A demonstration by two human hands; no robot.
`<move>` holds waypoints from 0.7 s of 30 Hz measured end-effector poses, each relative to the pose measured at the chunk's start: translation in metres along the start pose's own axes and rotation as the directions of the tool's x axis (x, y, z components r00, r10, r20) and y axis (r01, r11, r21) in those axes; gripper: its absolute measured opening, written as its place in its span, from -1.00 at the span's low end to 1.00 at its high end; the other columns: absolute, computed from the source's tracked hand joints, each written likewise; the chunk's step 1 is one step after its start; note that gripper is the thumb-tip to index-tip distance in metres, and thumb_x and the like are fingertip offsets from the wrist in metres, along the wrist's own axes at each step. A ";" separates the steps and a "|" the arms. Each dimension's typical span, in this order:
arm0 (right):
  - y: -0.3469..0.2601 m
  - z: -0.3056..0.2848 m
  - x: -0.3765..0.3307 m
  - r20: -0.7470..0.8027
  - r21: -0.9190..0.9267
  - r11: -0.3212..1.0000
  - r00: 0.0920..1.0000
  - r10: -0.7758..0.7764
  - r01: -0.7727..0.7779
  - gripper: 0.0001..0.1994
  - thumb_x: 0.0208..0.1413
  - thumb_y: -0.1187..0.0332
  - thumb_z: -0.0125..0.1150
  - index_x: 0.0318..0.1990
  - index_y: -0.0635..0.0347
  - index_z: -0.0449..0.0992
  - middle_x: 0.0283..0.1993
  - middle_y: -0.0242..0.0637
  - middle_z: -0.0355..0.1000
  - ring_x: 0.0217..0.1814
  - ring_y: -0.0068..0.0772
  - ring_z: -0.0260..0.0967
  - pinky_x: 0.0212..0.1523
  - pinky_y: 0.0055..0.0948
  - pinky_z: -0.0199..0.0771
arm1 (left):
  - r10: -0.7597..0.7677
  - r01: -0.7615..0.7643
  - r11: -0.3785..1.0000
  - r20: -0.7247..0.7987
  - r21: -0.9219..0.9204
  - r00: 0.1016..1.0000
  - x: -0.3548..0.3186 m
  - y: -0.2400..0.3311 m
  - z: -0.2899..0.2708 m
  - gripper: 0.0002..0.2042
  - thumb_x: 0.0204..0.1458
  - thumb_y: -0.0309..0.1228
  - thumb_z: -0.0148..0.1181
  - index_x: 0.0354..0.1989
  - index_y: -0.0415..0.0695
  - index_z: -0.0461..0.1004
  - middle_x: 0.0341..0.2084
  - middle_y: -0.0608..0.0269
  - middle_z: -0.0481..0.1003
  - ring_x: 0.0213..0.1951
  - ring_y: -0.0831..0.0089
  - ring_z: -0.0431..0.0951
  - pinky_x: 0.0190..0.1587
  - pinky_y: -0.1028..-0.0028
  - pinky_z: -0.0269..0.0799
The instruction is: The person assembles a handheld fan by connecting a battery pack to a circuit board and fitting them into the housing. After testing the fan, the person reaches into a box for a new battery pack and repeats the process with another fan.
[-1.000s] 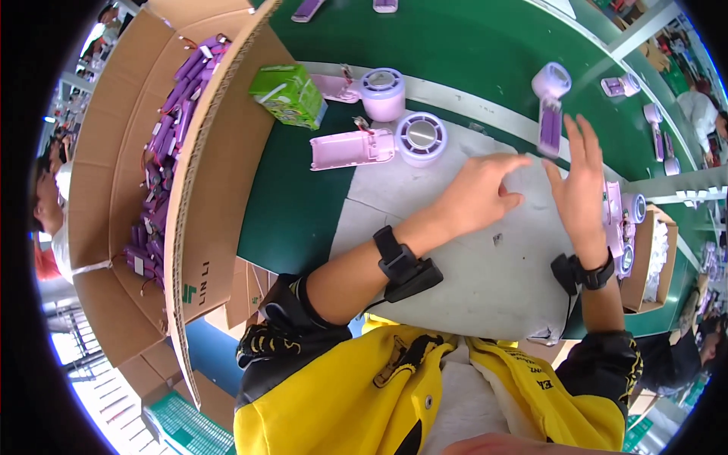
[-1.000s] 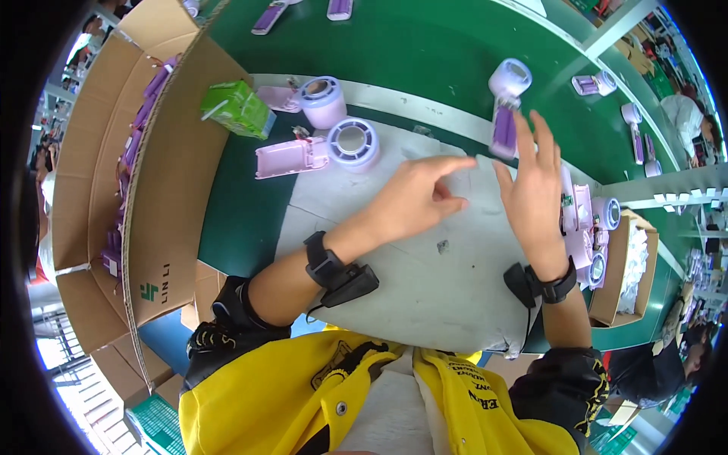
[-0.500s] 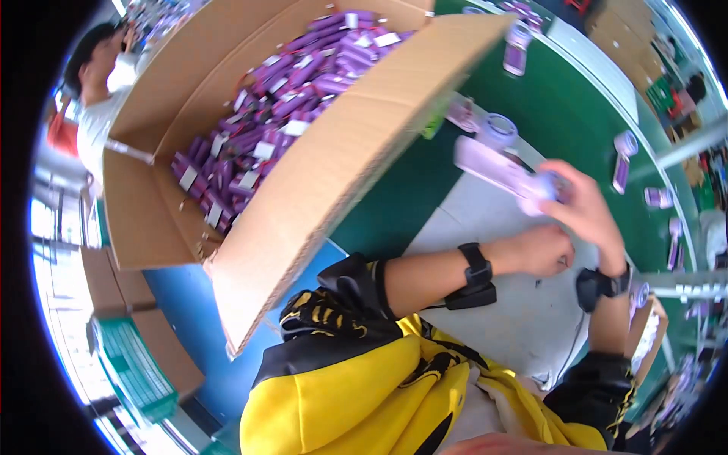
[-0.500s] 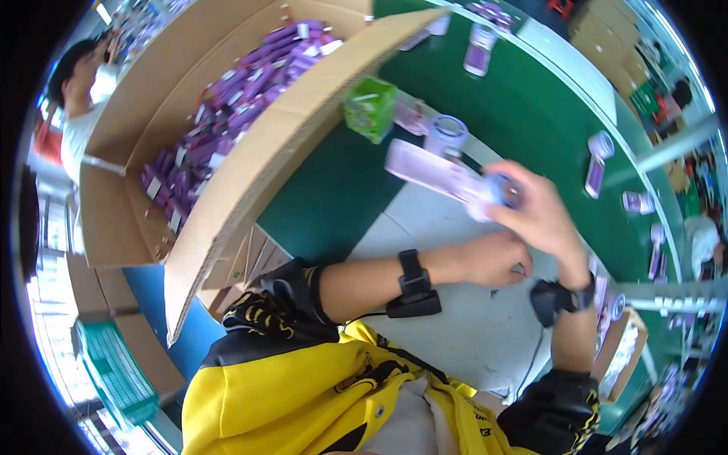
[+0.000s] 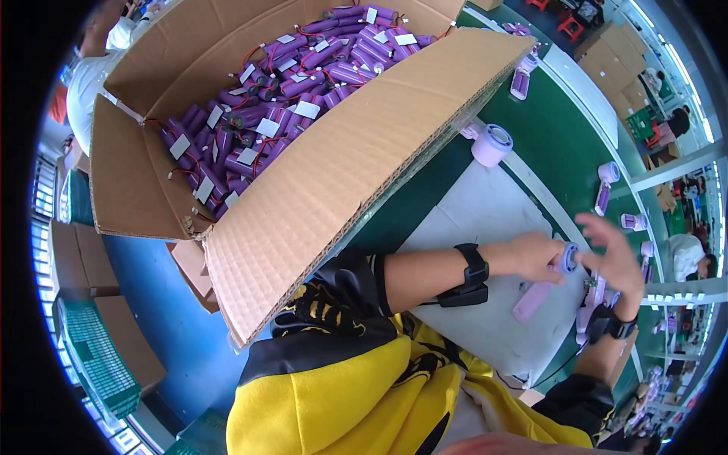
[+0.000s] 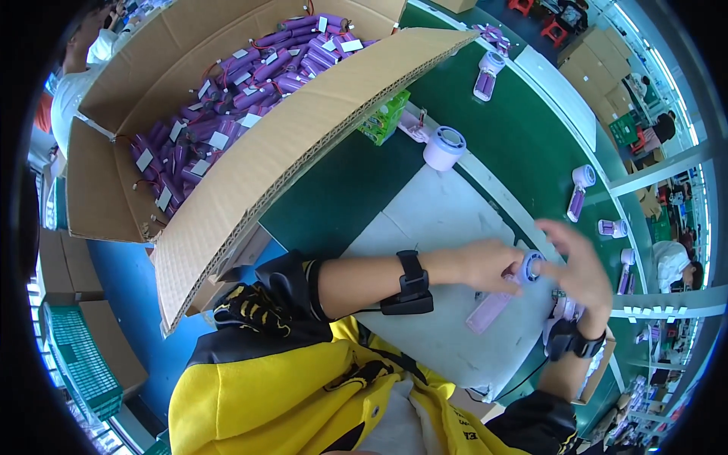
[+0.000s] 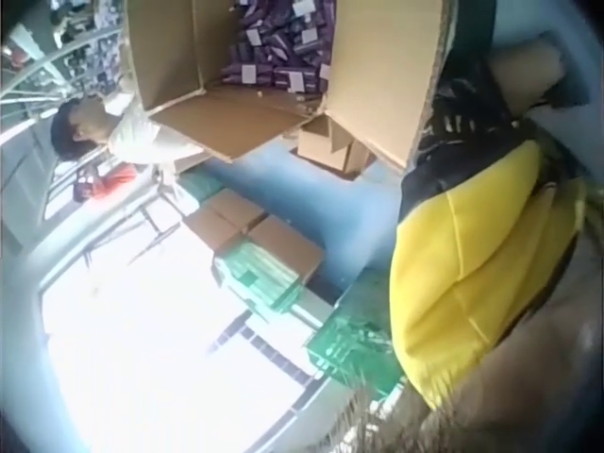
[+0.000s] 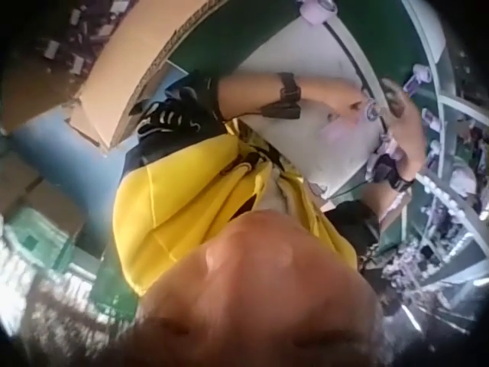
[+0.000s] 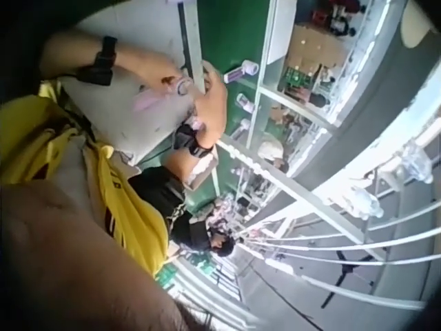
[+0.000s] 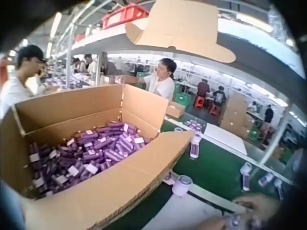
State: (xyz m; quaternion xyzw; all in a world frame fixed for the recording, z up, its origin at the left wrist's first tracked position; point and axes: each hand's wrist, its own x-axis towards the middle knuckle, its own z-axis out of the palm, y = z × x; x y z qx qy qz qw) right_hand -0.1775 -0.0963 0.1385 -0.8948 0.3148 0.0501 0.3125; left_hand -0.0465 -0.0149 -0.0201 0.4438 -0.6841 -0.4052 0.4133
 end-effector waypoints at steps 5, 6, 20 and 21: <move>-0.089 0.024 0.081 -0.032 -0.043 0.957 0.957 -0.288 0.286 -0.45 -0.02 0.44 0.30 0.19 0.21 0.34 0.10 -0.24 0.39 -0.02 -0.36 0.40 0.00 -0.41 0.41 | 0.043 -0.059 0.988 0.117 0.141 0.992 -0.001 -0.006 -0.005 -0.61 -0.17 -0.15 0.37 -0.27 -0.17 0.49 -0.37 0.04 0.58 -0.28 0.04 0.57 -0.22 0.19 0.48; -0.103 0.034 0.098 0.011 -0.004 0.950 0.950 -0.312 0.312 -0.46 0.00 0.40 0.31 0.19 0.21 0.35 0.11 -0.20 0.39 -0.02 -0.32 0.42 -0.01 -0.38 0.42 | 0.025 -0.033 0.996 0.098 0.083 0.995 -0.002 -0.003 -0.005 -0.61 -0.19 -0.18 0.38 -0.26 -0.19 0.49 -0.35 0.03 0.57 -0.25 0.03 0.57 -0.21 0.19 0.48; -0.128 0.097 0.161 -0.148 -0.118 0.900 0.889 -0.433 0.419 -0.57 0.00 0.47 0.29 0.08 0.29 0.42 0.02 0.05 0.45 0.00 -0.02 0.45 0.07 -0.26 0.42 | -0.057 0.027 0.978 0.139 0.208 0.989 -0.016 0.026 -0.012 -0.65 -0.07 -0.30 0.27 -0.12 -0.19 0.49 -0.21 -0.08 0.54 -0.12 -0.01 0.53 -0.02 0.21 0.43; -0.146 0.092 0.140 -0.103 0.047 0.916 0.914 -0.392 0.398 -0.58 -0.02 0.50 0.30 0.04 0.31 0.43 -0.05 0.02 0.48 -0.12 -0.10 0.51 -0.05 -0.32 0.50 | -0.072 0.046 0.978 0.123 0.204 0.990 -0.021 0.018 -0.009 -0.65 -0.07 -0.30 0.27 -0.12 -0.19 0.49 -0.21 -0.08 0.54 -0.12 -0.01 0.53 -0.02 0.21 0.43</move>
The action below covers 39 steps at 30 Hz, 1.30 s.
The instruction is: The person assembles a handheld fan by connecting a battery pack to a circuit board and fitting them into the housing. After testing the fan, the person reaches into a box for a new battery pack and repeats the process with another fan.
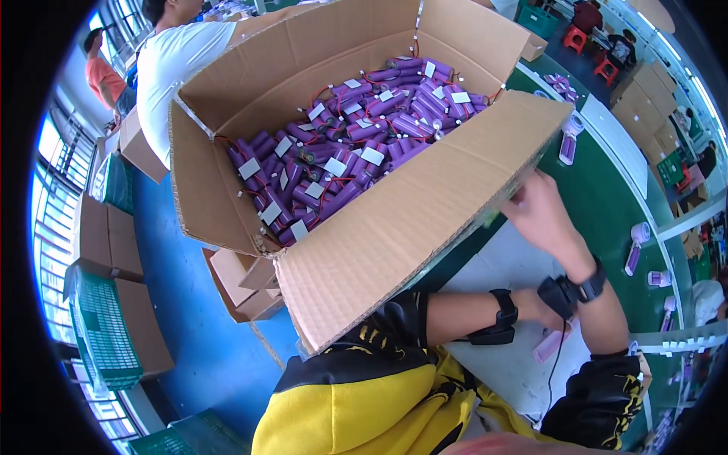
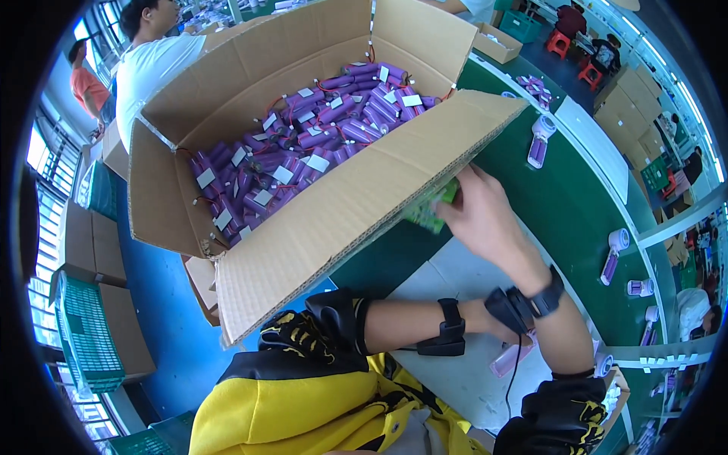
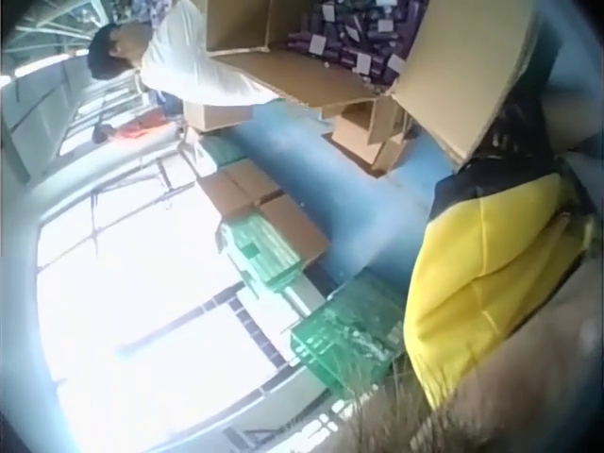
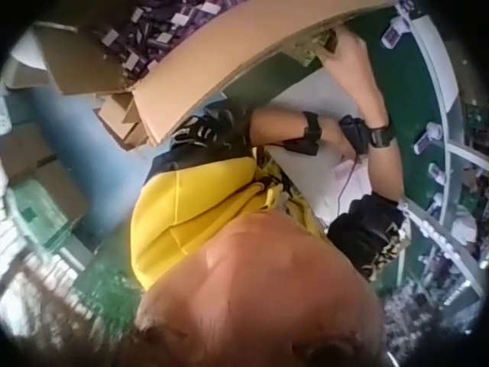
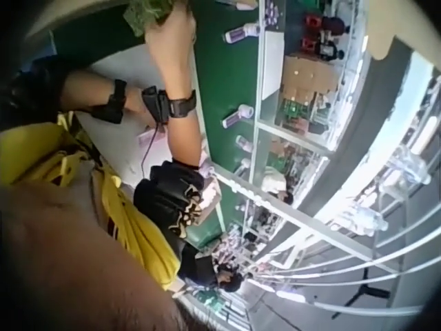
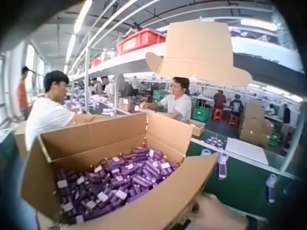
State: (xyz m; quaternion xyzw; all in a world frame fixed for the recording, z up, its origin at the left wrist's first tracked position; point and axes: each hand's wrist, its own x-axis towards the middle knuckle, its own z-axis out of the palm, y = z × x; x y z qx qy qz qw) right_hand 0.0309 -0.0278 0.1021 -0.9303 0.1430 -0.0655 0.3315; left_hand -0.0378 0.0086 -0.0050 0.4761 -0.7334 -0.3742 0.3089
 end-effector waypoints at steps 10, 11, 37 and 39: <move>-0.066 -0.031 -0.102 -0.199 0.205 0.721 0.749 -0.632 0.662 -0.65 -0.11 0.36 0.45 -0.10 0.10 0.57 -0.18 -0.09 0.50 -0.47 -0.44 0.48 -0.56 -0.59 0.44 | 0.182 -0.210 0.966 -0.179 -0.152 0.967 0.011 -0.025 0.013 -0.72 -0.04 -0.31 0.30 -0.20 -0.15 0.44 -0.40 0.01 0.54 -0.28 0.02 0.55 -0.21 0.17 0.42; -0.065 -0.027 -0.107 -0.219 0.204 0.689 0.719 -0.660 0.695 -0.66 -0.11 0.32 0.47 -0.11 0.04 0.59 -0.15 -0.07 0.50 -0.49 -0.45 0.48 -0.56 -0.61 0.43 | 0.170 -0.192 0.972 -0.152 -0.137 0.974 0.012 -0.021 0.011 -0.73 -0.04 -0.31 0.30 -0.21 -0.15 0.43 -0.41 0.01 0.53 -0.30 0.02 0.54 -0.23 0.16 0.41; -0.037 -0.012 -0.128 -0.557 0.113 0.582 0.537 -0.634 0.805 -0.74 -0.05 0.16 0.46 -0.14 -0.30 0.66 -0.14 -0.14 0.53 -0.64 -0.67 0.34 -0.65 -0.75 0.25 | 0.054 -0.058 0.993 -0.037 -0.107 0.998 0.000 -0.017 0.002 -0.73 0.01 -0.32 0.29 -0.23 -0.13 0.35 -0.52 0.03 0.52 -0.42 0.03 0.52 -0.38 0.15 0.35; -0.037 -0.013 -0.127 -0.555 0.100 0.579 0.528 -0.642 0.809 -0.73 -0.05 0.16 0.46 -0.14 -0.30 0.66 -0.14 -0.14 0.53 -0.64 -0.67 0.34 -0.65 -0.75 0.25 | 0.051 -0.054 0.994 -0.029 -0.095 0.998 0.000 -0.015 0.001 -0.73 0.01 -0.32 0.28 -0.23 -0.13 0.34 -0.52 0.02 0.52 -0.42 0.02 0.52 -0.38 0.15 0.35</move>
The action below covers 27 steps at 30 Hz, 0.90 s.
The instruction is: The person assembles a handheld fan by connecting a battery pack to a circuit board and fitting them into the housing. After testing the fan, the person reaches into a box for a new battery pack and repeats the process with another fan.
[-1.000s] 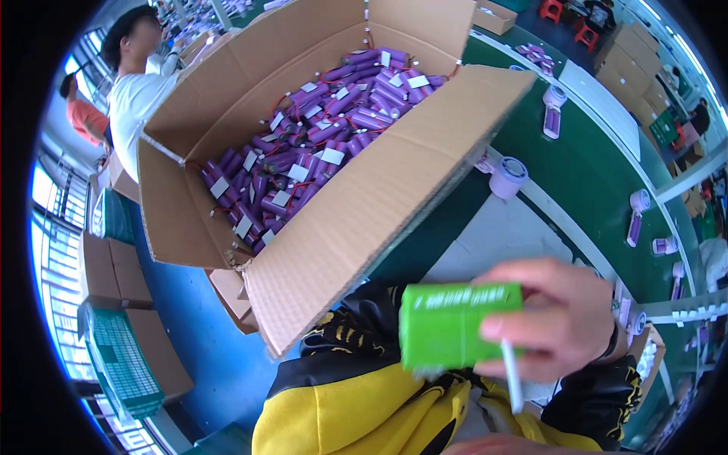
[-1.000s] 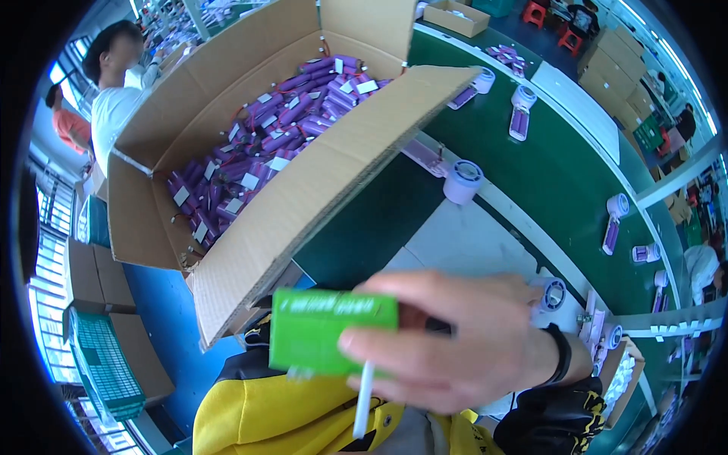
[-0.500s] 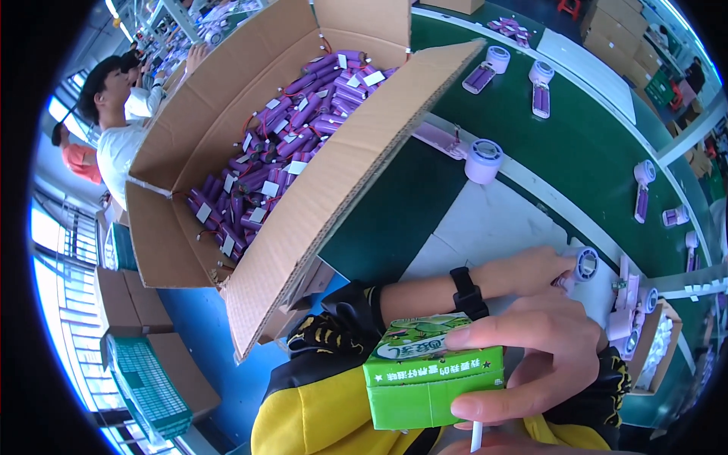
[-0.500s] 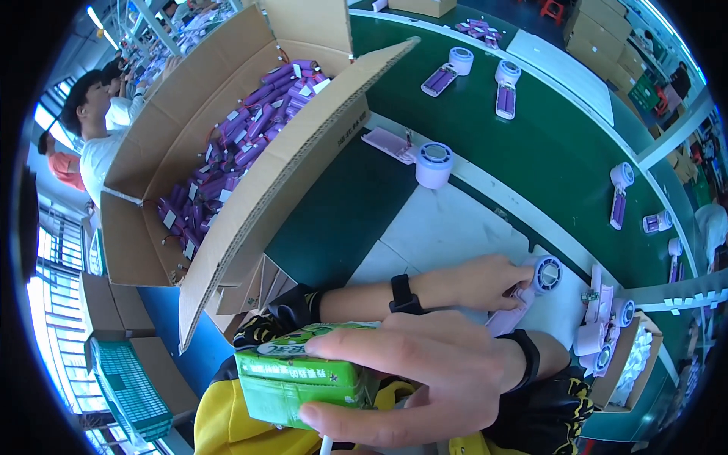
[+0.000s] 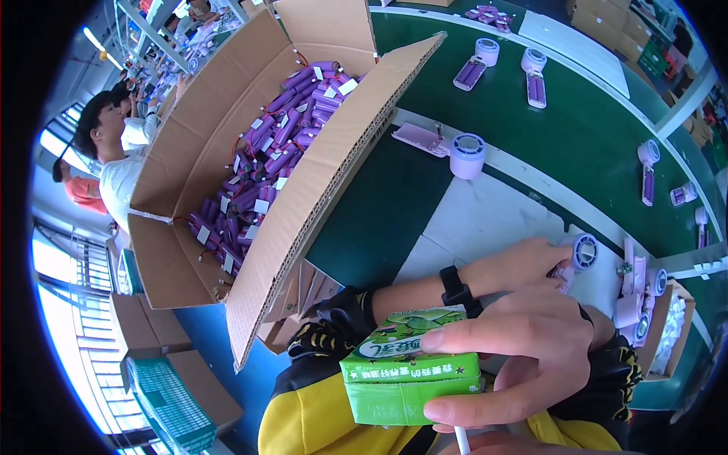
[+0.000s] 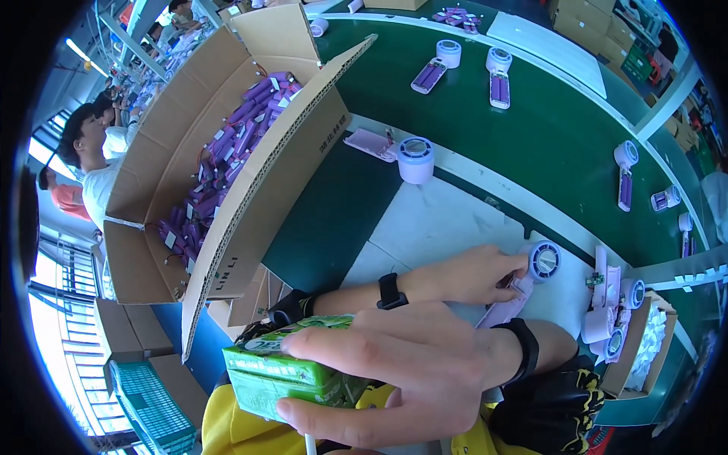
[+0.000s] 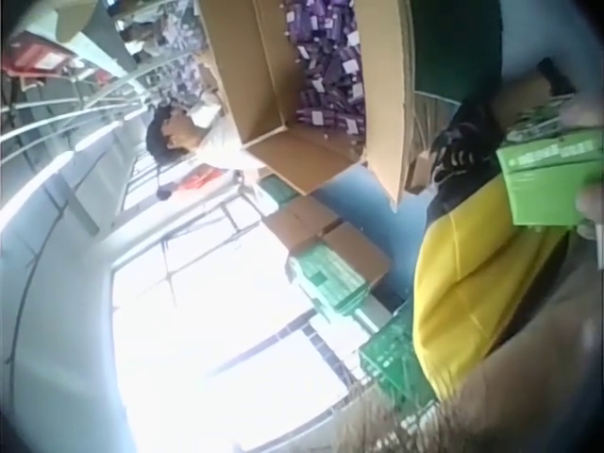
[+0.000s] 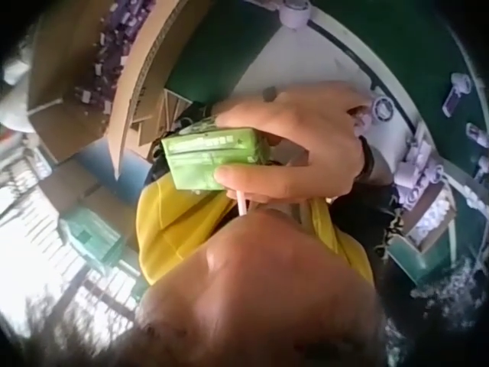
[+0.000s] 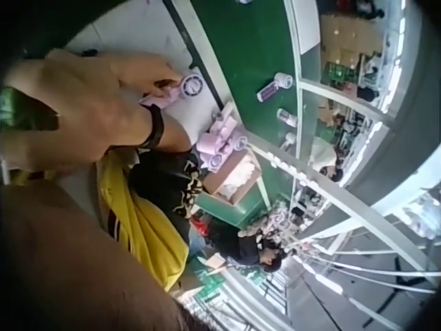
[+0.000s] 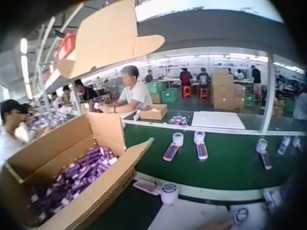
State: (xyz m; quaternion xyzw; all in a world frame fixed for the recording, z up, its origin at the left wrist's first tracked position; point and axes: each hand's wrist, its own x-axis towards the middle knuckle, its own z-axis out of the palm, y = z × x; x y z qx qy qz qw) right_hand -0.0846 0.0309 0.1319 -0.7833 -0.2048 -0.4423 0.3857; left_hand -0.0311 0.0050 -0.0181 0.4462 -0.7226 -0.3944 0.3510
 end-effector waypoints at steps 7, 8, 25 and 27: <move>-0.002 0.000 0.001 0.019 -0.021 1.000 1.000 -0.012 0.012 -0.73 -0.06 0.15 0.46 -0.14 -0.30 0.66 -0.15 -0.16 0.53 -0.63 -0.68 0.32 -0.65 -0.75 0.24 | 0.001 0.000 1.000 0.010 -0.008 1.000 0.001 -0.001 0.002 -0.74 0.02 -0.32 0.27 -0.22 -0.13 0.34 -0.53 0.00 0.51 -0.43 -0.01 0.52 -0.38 0.12 0.35; -0.002 0.001 0.001 0.006 -0.025 1.000 1.000 -0.007 0.008 -0.73 -0.06 0.14 0.46 -0.14 -0.30 0.66 -0.15 -0.17 0.53 -0.63 -0.68 0.32 -0.65 -0.75 0.24 | 0.006 -0.006 1.000 0.005 -0.006 1.000 0.001 -0.002 0.002 -0.74 0.02 -0.32 0.27 -0.22 -0.13 0.34 -0.53 0.00 0.51 -0.43 -0.01 0.52 -0.38 0.11 0.35; -0.004 0.000 0.000 0.013 -0.038 0.999 1.000 0.013 -0.012 -0.77 -0.03 0.10 0.43 -0.17 -0.31 0.67 -0.19 -0.24 0.54 -0.64 -0.71 0.33 -0.64 -0.78 0.28 | 0.007 -0.007 1.000 0.008 0.002 1.000 0.002 0.001 0.000 -0.73 0.00 -0.33 0.28 -0.22 -0.13 0.34 -0.53 0.02 0.52 -0.41 -0.01 0.52 -0.37 0.11 0.35; -0.004 0.002 0.000 0.011 -0.037 0.999 1.000 0.015 -0.014 -0.78 -0.03 0.10 0.43 -0.17 -0.31 0.67 -0.19 -0.25 0.54 -0.64 -0.71 0.33 -0.64 -0.78 0.28 | 0.015 -0.015 1.000 0.001 0.008 1.000 0.000 -0.001 0.001 -0.73 0.00 -0.33 0.28 -0.22 -0.13 0.34 -0.52 0.01 0.52 -0.41 -0.01 0.52 -0.37 0.12 0.35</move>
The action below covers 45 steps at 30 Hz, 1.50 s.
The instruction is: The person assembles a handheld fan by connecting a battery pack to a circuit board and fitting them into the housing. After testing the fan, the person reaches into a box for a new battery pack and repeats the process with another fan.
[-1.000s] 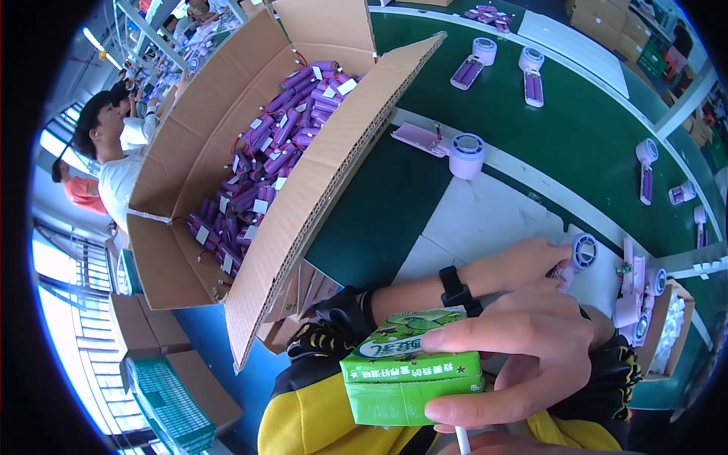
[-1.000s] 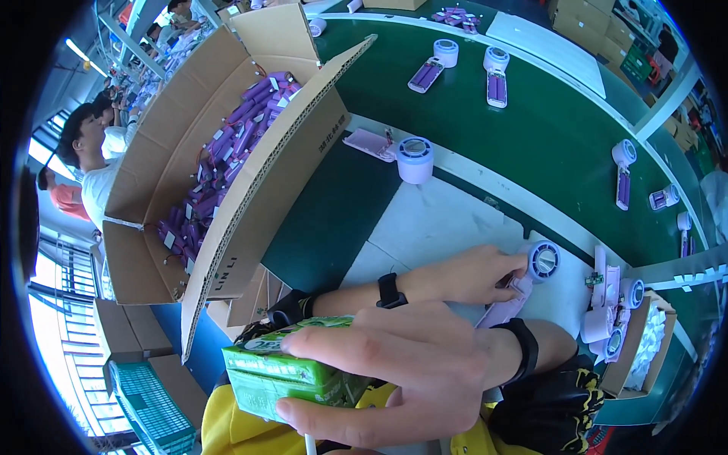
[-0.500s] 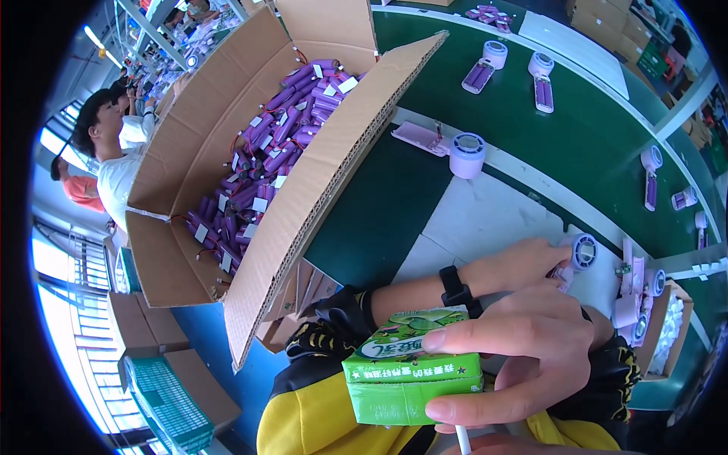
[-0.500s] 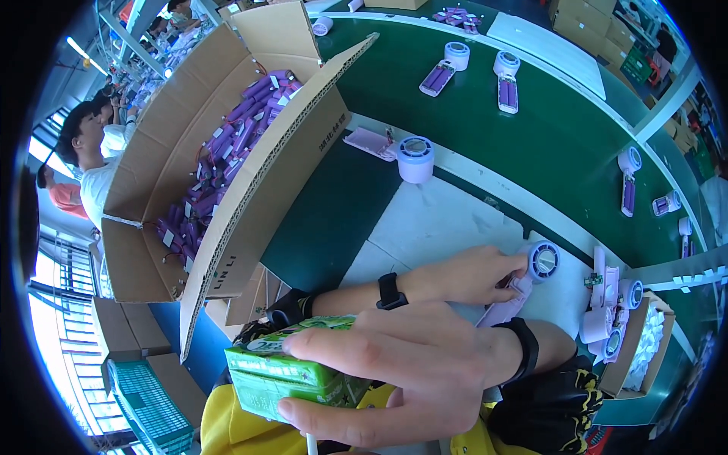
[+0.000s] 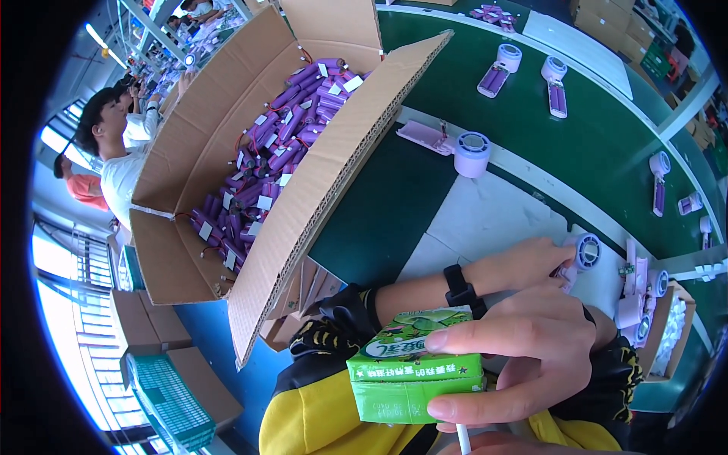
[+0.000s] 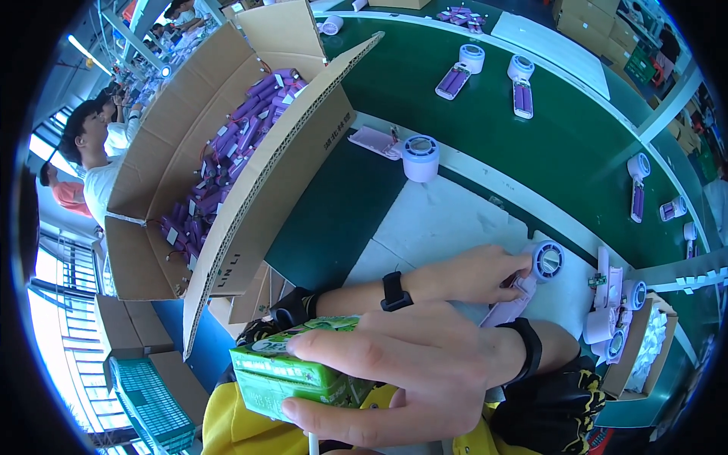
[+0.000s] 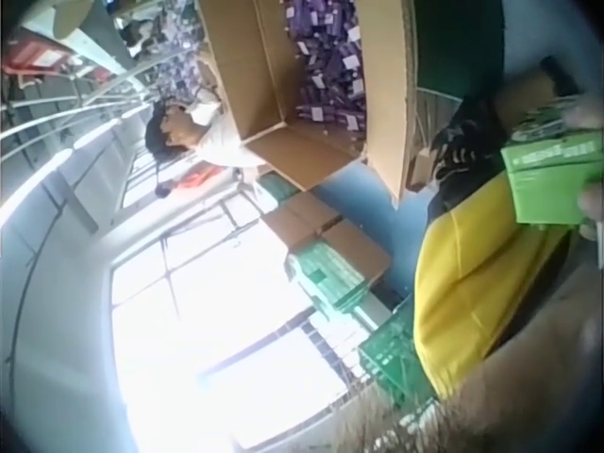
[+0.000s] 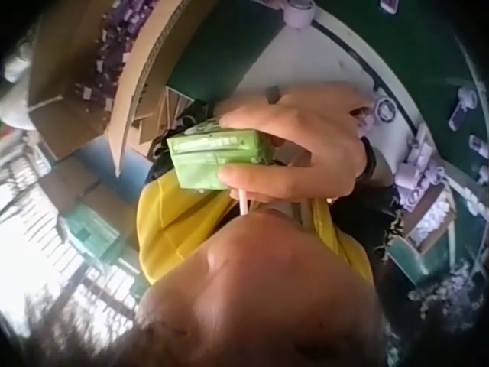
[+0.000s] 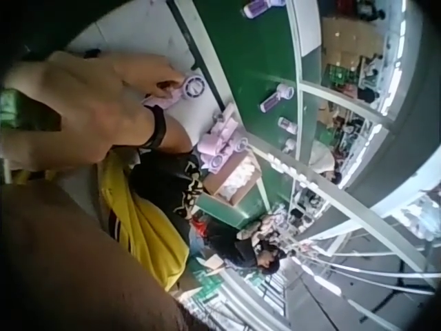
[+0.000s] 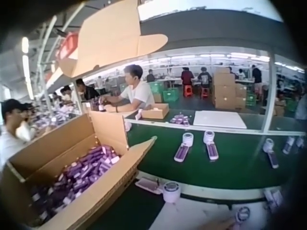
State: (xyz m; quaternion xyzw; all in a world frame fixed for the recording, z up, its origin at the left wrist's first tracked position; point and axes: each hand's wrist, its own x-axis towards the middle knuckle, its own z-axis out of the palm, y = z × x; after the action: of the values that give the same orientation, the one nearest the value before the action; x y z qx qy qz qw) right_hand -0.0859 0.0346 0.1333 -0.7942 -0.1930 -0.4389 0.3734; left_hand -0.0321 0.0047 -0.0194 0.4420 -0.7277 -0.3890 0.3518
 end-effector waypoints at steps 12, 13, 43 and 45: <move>0.010 -0.003 0.003 0.057 0.073 0.997 0.997 -0.044 0.040 -0.77 -0.05 0.16 0.46 -0.18 -0.20 0.68 -0.17 -0.13 0.53 -0.64 -0.65 0.36 -0.65 -0.77 0.31 | -0.050 0.051 0.999 0.049 -0.001 0.998 -0.001 0.004 -0.003 -0.73 0.02 -0.33 0.27 -0.20 -0.13 0.34 -0.48 -0.01 0.51 -0.36 -0.01 0.52 -0.30 0.12 0.36; 0.011 -0.003 0.002 0.044 0.074 0.997 0.998 -0.041 0.037 -0.75 -0.07 0.17 0.47 -0.18 -0.17 0.68 -0.17 -0.10 0.53 -0.61 -0.62 0.39 -0.64 -0.76 0.33 | -0.070 0.070 0.998 0.064 0.007 0.996 0.000 0.005 -0.003 -0.72 0.02 -0.33 0.27 -0.18 -0.13 0.35 -0.49 0.00 0.51 -0.35 0.00 0.52 -0.28 0.13 0.37; 0.184 0.031 0.001 0.108 -0.377 0.747 0.775 0.623 -0.548 -0.80 -0.08 0.59 0.29 -0.30 0.32 0.40 -0.28 -0.13 0.40 -0.34 -0.20 0.51 -0.32 -0.38 0.53 | 0.045 -0.082 0.980 -0.195 -0.184 0.980 0.009 -0.013 0.023 -0.78 -0.02 -0.26 0.24 -0.27 -0.13 0.54 -0.39 0.21 0.56 -0.34 0.28 0.54 -0.22 0.33 0.46; 0.173 0.027 0.002 0.116 -0.379 0.759 0.786 0.607 -0.530 -0.81 -0.07 0.59 0.28 -0.29 0.31 0.41 -0.28 -0.15 0.41 -0.33 -0.25 0.50 -0.32 -0.41 0.53 | -0.006 -0.015 0.993 -0.174 -0.116 0.985 0.007 -0.012 0.020 -0.72 -0.02 -0.20 0.24 -0.30 -0.17 0.54 -0.39 0.13 0.58 -0.37 0.20 0.55 -0.23 0.29 0.47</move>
State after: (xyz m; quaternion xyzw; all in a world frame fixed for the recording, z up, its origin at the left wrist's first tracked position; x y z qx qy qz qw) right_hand 0.0400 -0.0571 0.0524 -0.9108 0.0921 -0.2336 0.3277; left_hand -0.0476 -0.0003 -0.0381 0.4514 -0.6710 -0.3900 0.4403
